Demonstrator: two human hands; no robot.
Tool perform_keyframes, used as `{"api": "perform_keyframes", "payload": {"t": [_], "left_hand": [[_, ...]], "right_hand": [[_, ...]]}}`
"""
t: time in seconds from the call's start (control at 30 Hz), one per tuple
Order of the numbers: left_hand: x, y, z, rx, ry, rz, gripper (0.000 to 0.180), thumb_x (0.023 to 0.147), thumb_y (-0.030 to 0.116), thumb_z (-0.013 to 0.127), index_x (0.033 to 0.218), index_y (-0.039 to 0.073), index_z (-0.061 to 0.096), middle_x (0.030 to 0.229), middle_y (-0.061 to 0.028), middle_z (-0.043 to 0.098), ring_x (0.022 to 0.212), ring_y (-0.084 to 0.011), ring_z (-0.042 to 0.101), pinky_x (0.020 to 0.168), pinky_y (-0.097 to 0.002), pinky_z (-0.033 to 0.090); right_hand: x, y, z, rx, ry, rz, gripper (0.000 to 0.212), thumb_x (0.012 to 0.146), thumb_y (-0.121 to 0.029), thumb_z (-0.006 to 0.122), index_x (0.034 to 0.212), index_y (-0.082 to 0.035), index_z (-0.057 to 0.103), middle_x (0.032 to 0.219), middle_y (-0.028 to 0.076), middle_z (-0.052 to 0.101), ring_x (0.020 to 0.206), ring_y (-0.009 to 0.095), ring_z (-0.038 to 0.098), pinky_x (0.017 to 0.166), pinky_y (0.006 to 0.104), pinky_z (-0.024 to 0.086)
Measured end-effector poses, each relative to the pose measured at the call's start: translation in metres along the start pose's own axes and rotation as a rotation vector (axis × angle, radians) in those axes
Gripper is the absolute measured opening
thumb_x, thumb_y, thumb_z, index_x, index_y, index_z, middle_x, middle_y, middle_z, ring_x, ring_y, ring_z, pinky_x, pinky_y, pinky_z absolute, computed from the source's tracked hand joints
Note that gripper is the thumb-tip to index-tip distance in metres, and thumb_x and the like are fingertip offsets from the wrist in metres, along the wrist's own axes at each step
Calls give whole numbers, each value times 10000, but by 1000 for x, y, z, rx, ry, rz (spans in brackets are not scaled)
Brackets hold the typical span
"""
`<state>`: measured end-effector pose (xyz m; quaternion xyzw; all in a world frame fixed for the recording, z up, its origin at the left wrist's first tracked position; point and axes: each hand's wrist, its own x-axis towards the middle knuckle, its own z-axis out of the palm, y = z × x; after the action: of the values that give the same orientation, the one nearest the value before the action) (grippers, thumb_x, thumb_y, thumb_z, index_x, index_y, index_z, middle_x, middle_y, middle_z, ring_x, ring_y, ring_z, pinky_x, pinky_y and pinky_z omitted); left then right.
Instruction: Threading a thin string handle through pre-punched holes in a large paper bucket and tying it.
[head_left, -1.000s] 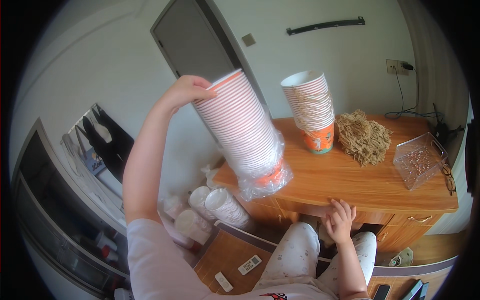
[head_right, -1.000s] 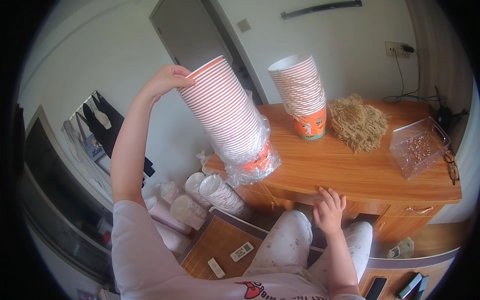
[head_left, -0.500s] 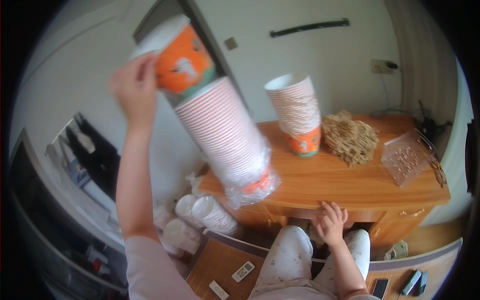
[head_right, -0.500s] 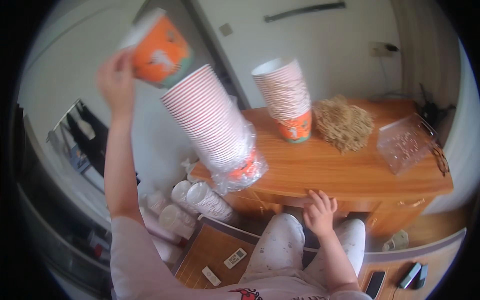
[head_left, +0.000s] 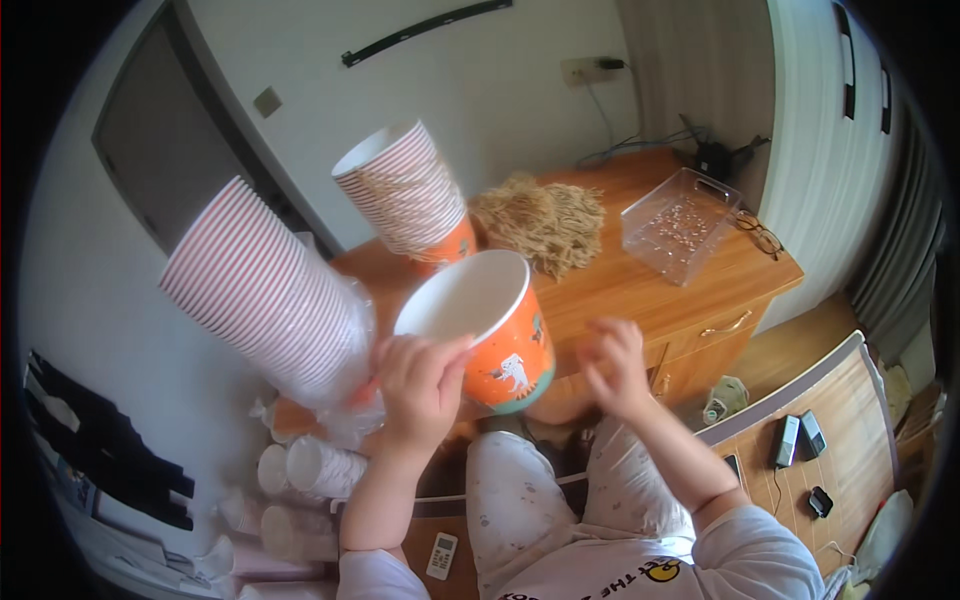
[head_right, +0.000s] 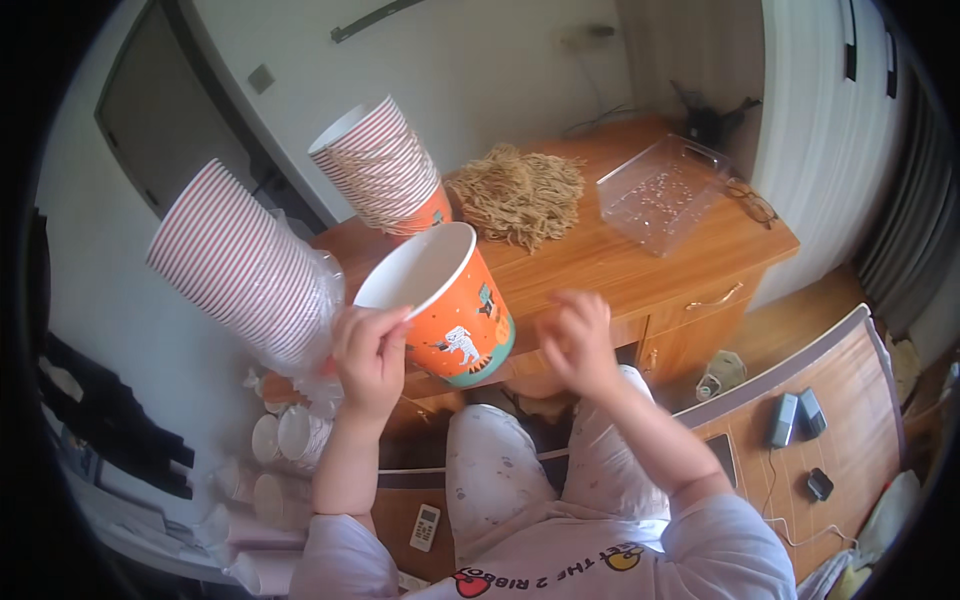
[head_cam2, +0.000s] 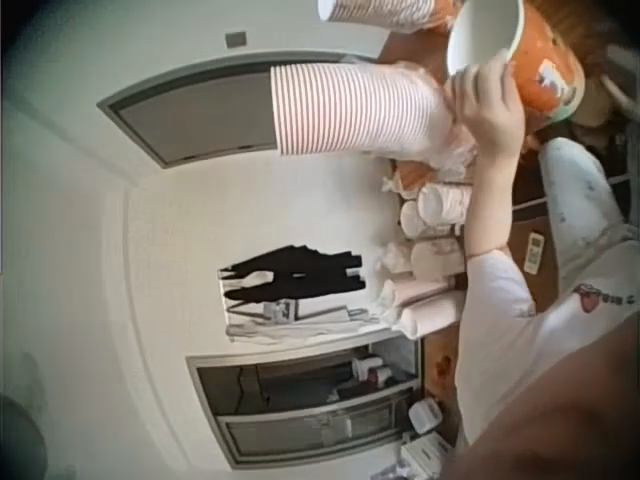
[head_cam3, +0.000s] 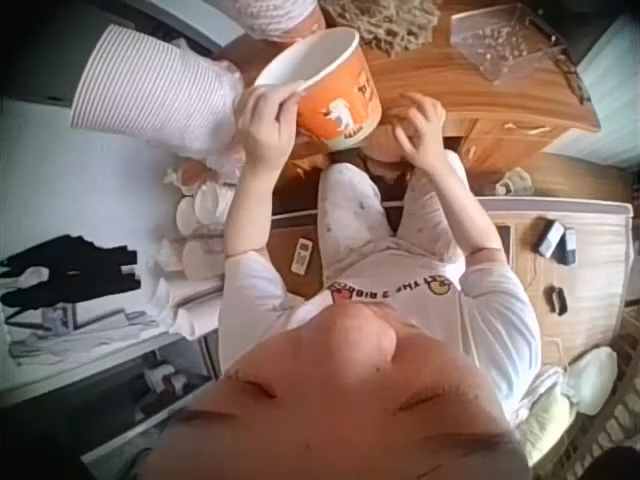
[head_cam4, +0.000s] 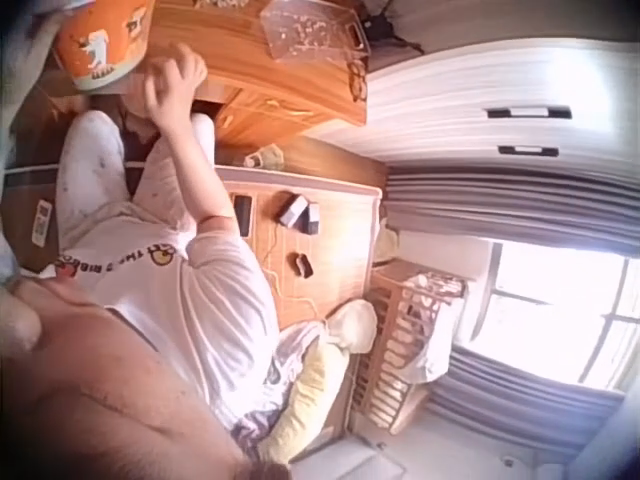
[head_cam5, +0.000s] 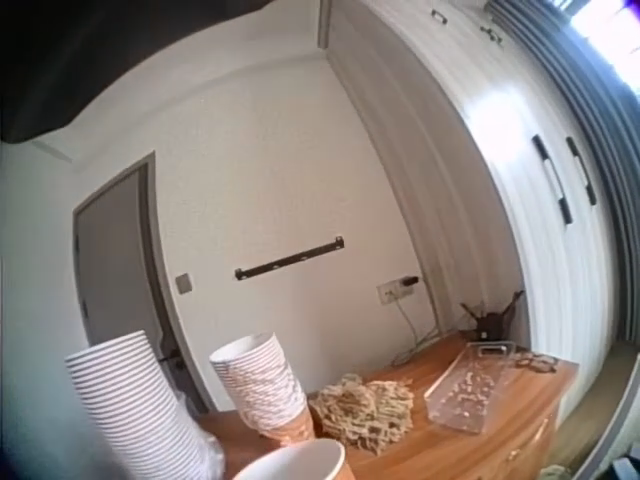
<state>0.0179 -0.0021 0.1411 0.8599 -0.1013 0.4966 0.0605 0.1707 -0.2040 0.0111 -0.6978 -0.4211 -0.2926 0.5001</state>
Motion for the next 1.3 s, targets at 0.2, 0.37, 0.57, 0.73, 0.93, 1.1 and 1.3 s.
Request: {"api": "perform_keyframes", "payload": {"t": [0.2, 0.37, 0.57, 0.73, 0.93, 1.1, 1.3], "left_hand": [[-25, 4, 35, -2, 17, 66, 231, 785, 120, 757, 1008, 160, 709, 848, 26, 634, 767, -207, 579, 761, -367, 408], [-37, 15, 38, -24, -10, 77, 252, 773, 125, 746, 1016, 180, 711, 880, 46, 647, 809, -188, 584, 791, -364, 416], [-37, 21, 40, -85, -55, 46, 254, 785, 106, 732, 1030, 168, 711, 917, 43, 664, 868, -188, 609, 863, -373, 427], [-51, 32, 40, -69, -6, -23, 269, 796, 100, 709, 1056, 169, 708, 1038, 10, 674, 996, -193, 616, 1003, -404, 374], [-95, 55, 42, -45, 82, 16, 228, 781, 96, 670, 994, 174, 651, 1139, -41, 589, 1034, -241, 522, 1074, -445, 282], [-120, 69, 45, -127, 68, -13, 250, 752, 76, 691, 965, 193, 630, 1104, -21, 574, 1015, -231, 510, 1015, -419, 305], [-125, 79, 50, -221, 25, -109, 297, 724, 23, 708, 969, 167, 623, 1088, -33, 576, 972, -247, 525, 910, -413, 385]], "right_hand": [[90, 82, 9, 226, -120, 411, 183, 828, -125, 664, 971, -12, 647, 938, 132, 649, 813, 271, 623, 733, 363, 504], [125, 123, 42, -83, -420, 319, 146, 849, -178, 661, 937, -71, 706, 967, 138, 680, 934, 319, 652, 821, 409, 522], [126, 131, 57, -336, -561, 267, 154, 847, -255, 662, 909, -129, 724, 973, 108, 705, 914, 331, 665, 802, 449, 538], [136, 117, 44, -337, -553, 204, 155, 849, -255, 658, 890, -133, 744, 954, 113, 708, 904, 317, 667, 784, 440, 536], [190, 103, -1, -422, -537, 94, 179, 855, -270, 660, 911, -129, 756, 867, 118, 708, 829, 308, 671, 739, 425, 534], [283, 51, -72, -385, -150, 16, 211, 867, -288, 685, 947, -106, 753, 834, 115, 721, 778, 260, 698, 701, 373, 538], [282, 32, -67, -452, -403, 89, 238, 850, -307, 695, 954, -102, 755, 794, 87, 703, 728, 215, 661, 663, 353, 515]]}}
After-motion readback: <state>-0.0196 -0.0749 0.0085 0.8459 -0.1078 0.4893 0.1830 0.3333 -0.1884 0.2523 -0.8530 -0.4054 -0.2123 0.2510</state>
